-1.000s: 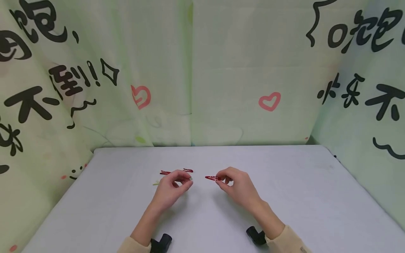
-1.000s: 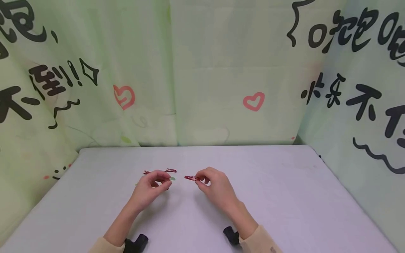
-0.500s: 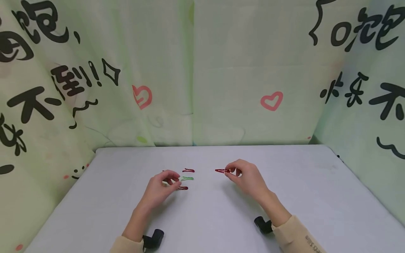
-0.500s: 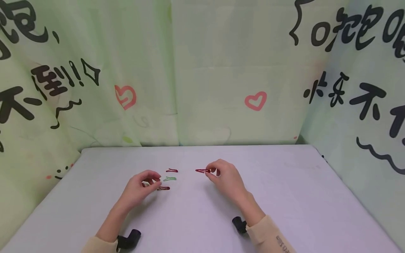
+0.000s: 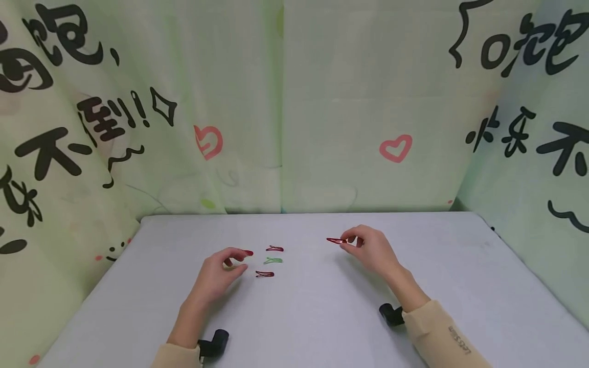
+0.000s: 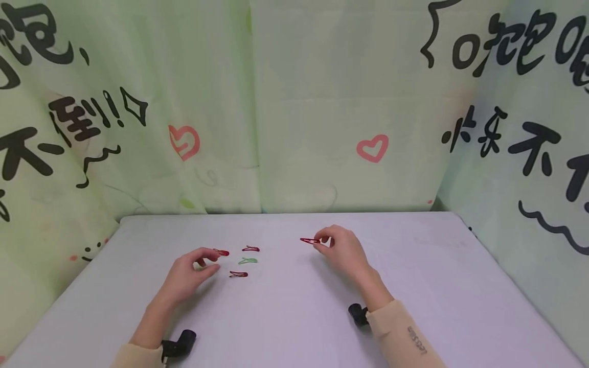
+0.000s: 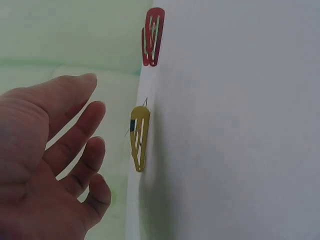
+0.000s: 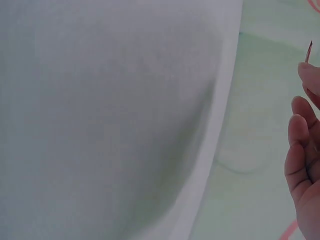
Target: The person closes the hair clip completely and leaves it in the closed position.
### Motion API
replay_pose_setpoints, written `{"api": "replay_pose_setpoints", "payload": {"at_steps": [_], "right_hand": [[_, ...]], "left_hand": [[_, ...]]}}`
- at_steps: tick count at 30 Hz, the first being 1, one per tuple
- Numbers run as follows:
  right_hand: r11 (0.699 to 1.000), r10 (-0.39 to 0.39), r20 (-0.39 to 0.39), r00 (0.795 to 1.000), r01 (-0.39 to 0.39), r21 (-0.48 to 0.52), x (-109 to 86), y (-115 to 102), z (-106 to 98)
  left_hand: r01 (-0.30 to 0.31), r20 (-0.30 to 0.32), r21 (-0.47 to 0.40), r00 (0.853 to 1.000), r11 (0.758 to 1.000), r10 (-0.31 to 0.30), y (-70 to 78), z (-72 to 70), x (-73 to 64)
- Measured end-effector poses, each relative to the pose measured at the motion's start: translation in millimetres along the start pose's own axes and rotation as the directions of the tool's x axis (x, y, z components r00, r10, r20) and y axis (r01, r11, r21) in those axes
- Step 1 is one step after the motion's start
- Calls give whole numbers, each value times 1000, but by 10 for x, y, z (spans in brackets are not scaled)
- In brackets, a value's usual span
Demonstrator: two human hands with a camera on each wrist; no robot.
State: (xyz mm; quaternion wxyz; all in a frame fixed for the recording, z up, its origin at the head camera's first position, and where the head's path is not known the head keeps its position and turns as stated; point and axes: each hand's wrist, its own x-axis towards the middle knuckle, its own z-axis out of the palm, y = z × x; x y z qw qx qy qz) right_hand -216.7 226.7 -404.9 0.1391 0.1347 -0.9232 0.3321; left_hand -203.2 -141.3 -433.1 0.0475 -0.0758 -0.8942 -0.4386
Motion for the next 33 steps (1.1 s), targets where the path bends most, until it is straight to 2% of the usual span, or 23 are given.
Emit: {"api": "replay_pose_setpoints", "payload": {"at_steps": [6, 13, 25, 33], "right_hand": [[1000, 18, 21, 1000, -18, -13, 69, 50, -44], [999, 35, 62, 997, -34, -18, 133, 134, -61], [996, 91, 138, 986, -90, -15, 187, 299, -76], [995, 96, 188, 977, -90, -40, 196, 367, -90]], "left_hand": [[16, -26, 48, 1000, 999, -15, -109, -126, 3], [49, -41, 59, 998, 997, -46, -212, -187, -2], [95, -70, 63, 993, 994, -90, -339, -181, -15], [85, -84, 69, 993, 994, -80, -347, -181, -48]]}}
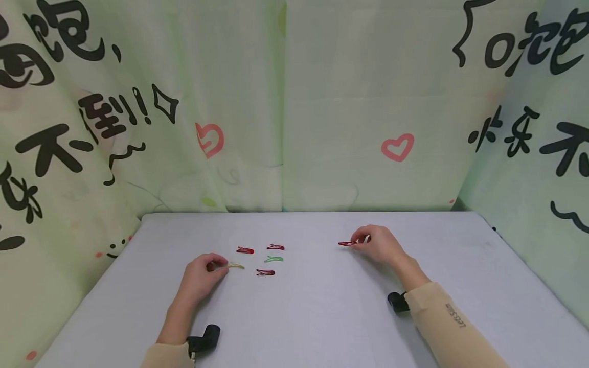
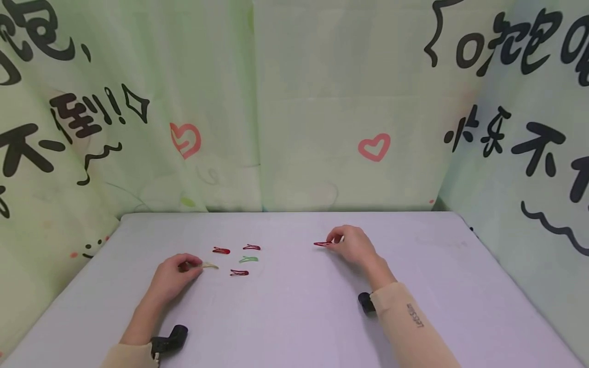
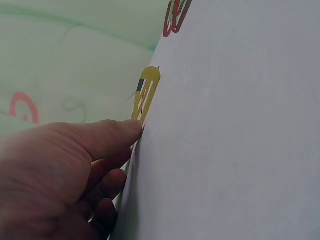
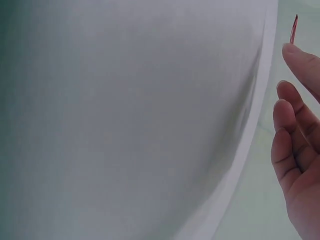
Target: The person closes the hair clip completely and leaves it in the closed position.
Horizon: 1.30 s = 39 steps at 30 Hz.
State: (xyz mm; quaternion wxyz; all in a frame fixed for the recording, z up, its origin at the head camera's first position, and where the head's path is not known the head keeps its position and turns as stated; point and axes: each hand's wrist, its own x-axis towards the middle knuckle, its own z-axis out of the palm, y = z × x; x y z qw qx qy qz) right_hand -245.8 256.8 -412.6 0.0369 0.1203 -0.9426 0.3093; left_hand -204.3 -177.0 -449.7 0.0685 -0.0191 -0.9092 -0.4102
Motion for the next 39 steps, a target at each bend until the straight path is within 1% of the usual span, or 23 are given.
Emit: {"api": "replay_pose_setpoints", "payload": {"at_steps": [5, 12, 14, 17, 22, 29, 35, 39], "right_hand": [[1000, 18, 57, 998, -17, -11, -6, 18, -12], [997, 79, 123, 989, -78, -12, -21, 52, 2], [996, 85, 136, 987, -84, -14, -23, 57, 5], [996, 90, 137, 986, -89, -19, -25, 57, -1], [996, 93, 133, 987, -93, -9, -37, 62, -17], [994, 104, 99, 990, -107, 24, -79, 64, -68], [992, 116, 64, 991, -119, 44, -114, 76, -106], [991, 111, 46, 993, -114, 66, -132, 74, -130]], "left_hand": [[4, -7, 7, 1000, 1000, -4, -3, 14, -5], [0, -17, 33, 1000, 999, 0, 1, 48, 16], [3, -14, 42, 1000, 999, -3, 3, 52, 21], [14, -10, 47, 1000, 999, -14, 0, 62, 27], [21, -17, 19, 1000, 1000, -21, 3, 80, 46], [-5, -19, -55, 1000, 998, 4, 38, 100, 53], [-1, -14, -102, 1000, 995, 0, 45, 111, 56], [-5, -11, -159, 1000, 987, 4, 69, 93, 52]]}}
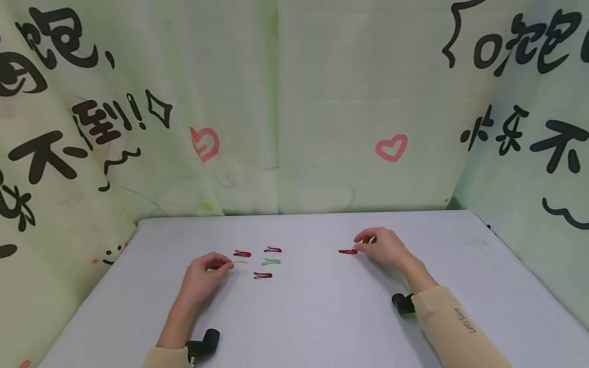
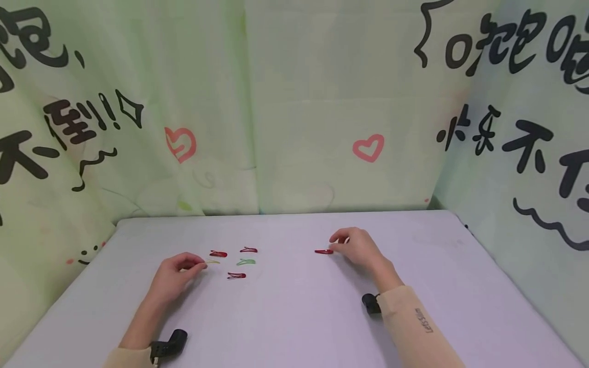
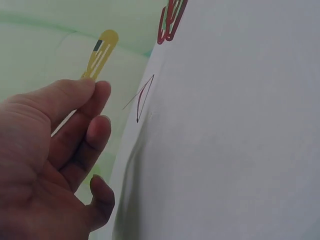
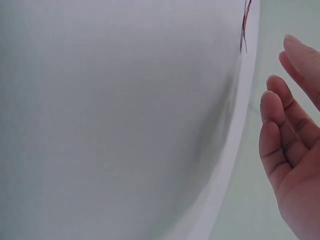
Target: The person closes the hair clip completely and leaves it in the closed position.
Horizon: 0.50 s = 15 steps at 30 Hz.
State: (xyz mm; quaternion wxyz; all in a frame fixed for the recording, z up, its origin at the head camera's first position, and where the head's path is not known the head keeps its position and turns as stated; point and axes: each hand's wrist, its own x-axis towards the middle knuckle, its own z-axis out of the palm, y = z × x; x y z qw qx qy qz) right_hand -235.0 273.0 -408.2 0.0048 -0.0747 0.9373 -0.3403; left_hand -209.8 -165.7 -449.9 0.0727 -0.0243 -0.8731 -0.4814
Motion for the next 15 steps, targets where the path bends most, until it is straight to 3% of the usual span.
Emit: {"api": "replay_pose_setpoints", "payload": {"at_steps": [8, 15], "right_hand": [[999, -29, -26, 999, 30, 26, -41, -52, -43], [997, -52, -62, 997, 56, 55, -80, -118, -56]], "left_hand": [[-11, 16, -138, 1000, 990, 13, 102, -29, -32], [13, 25, -160, 1000, 987, -9, 128, 11, -35]]}}
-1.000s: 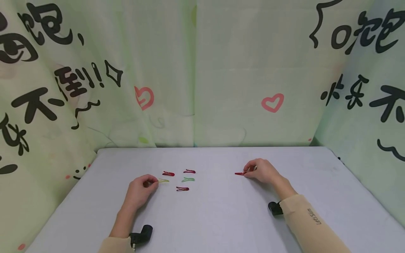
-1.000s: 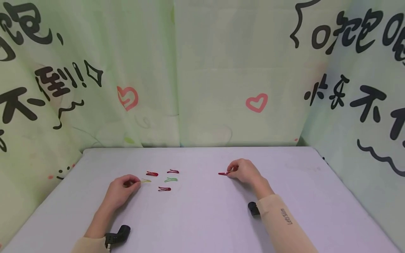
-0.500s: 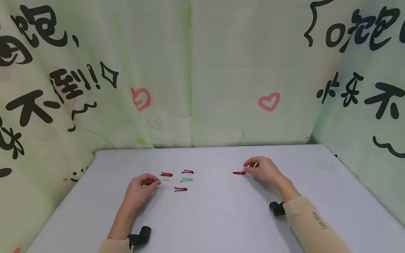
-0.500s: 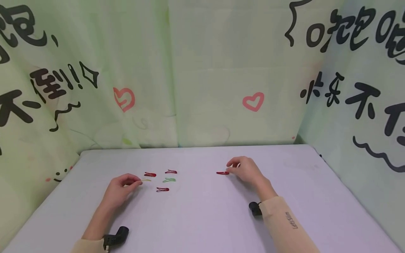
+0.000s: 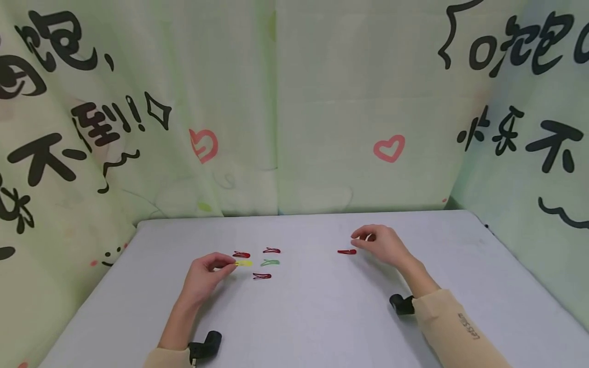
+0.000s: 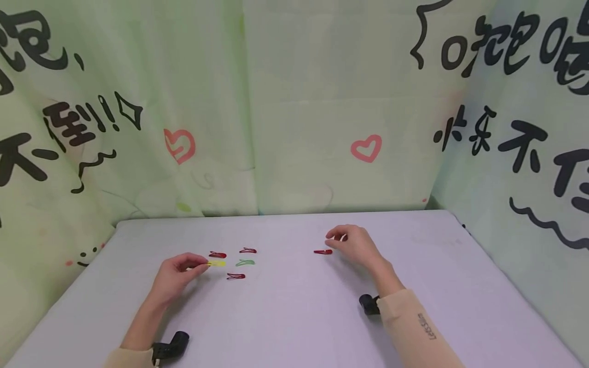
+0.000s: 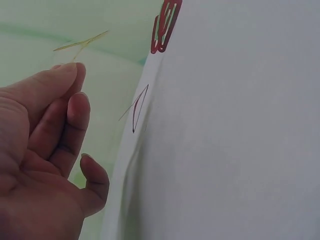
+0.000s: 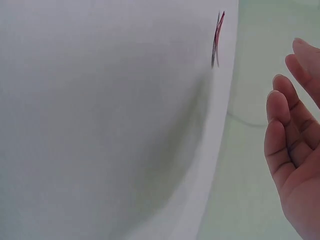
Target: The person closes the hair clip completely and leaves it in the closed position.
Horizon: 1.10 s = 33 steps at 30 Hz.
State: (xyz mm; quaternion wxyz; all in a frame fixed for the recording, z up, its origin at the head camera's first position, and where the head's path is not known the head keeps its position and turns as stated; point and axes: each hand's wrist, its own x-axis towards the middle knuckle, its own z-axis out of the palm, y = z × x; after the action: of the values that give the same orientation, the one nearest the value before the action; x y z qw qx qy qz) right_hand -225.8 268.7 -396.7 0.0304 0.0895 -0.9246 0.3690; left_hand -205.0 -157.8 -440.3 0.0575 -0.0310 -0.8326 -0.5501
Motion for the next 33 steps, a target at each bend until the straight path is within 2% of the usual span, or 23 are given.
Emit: {"api": "replay_pose_setpoints", "payload": {"at_steps": [11, 23, 29, 33], "right_hand": [[998, -62, -44, 997, 64, 30, -86, -167, 37], [985, -111, -70, 991, 119, 126, -193, -466, 177], [980, -142, -101, 985, 154, 126, -257, -605, 276], [972, -166, -115, 979, 183, 149, -305, -651, 341]], "left_hand": [[-19, 6, -38, 1000, 999, 19, 154, 84, -25], [-48, 20, -196, 998, 980, 53, 372, 249, -10], [-73, 33, -244, 996, 967, 84, 459, 379, -22], [-72, 66, -275, 993, 959, 93, 526, 484, -50]]}}
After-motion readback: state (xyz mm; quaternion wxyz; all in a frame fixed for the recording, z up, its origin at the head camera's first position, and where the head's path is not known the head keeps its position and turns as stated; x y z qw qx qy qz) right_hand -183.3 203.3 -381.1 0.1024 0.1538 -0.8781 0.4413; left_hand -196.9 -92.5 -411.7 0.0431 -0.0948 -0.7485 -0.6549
